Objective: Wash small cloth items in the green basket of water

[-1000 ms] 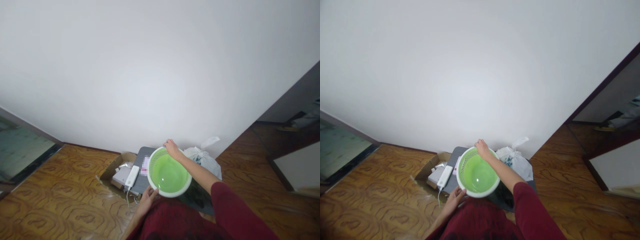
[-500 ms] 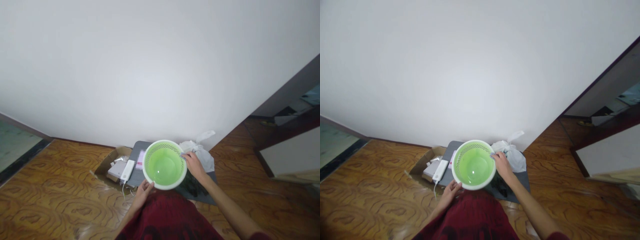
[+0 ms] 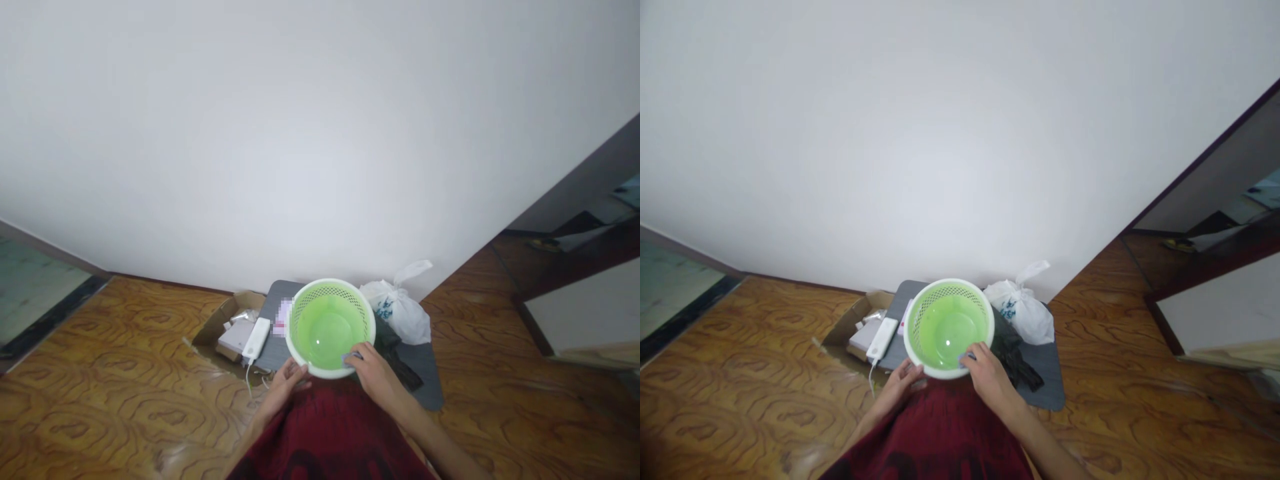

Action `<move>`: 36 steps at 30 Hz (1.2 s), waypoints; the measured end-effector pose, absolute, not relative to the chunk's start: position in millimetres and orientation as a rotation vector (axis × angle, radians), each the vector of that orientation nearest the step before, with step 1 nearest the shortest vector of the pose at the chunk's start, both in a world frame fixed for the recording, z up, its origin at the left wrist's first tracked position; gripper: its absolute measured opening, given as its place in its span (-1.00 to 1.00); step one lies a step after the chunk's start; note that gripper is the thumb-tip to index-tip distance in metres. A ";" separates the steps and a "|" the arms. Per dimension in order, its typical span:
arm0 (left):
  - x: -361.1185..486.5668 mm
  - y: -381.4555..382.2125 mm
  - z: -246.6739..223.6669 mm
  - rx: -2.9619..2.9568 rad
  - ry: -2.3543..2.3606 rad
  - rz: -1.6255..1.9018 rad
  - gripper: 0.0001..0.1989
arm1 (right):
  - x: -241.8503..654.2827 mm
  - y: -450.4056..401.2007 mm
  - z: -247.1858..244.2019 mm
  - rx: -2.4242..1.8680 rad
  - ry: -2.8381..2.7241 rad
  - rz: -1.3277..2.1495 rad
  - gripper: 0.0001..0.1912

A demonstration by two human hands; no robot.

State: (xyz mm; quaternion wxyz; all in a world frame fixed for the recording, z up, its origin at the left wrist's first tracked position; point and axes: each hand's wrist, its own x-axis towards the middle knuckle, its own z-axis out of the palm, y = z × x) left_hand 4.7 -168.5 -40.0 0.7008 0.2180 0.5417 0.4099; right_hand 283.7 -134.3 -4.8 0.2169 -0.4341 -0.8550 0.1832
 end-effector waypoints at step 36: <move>1.5 -171.3 -47.6 0.301 1.058 0.966 -0.60 | 280.4 -127.4 5.8 -0.999 -2.609 0.432 -0.73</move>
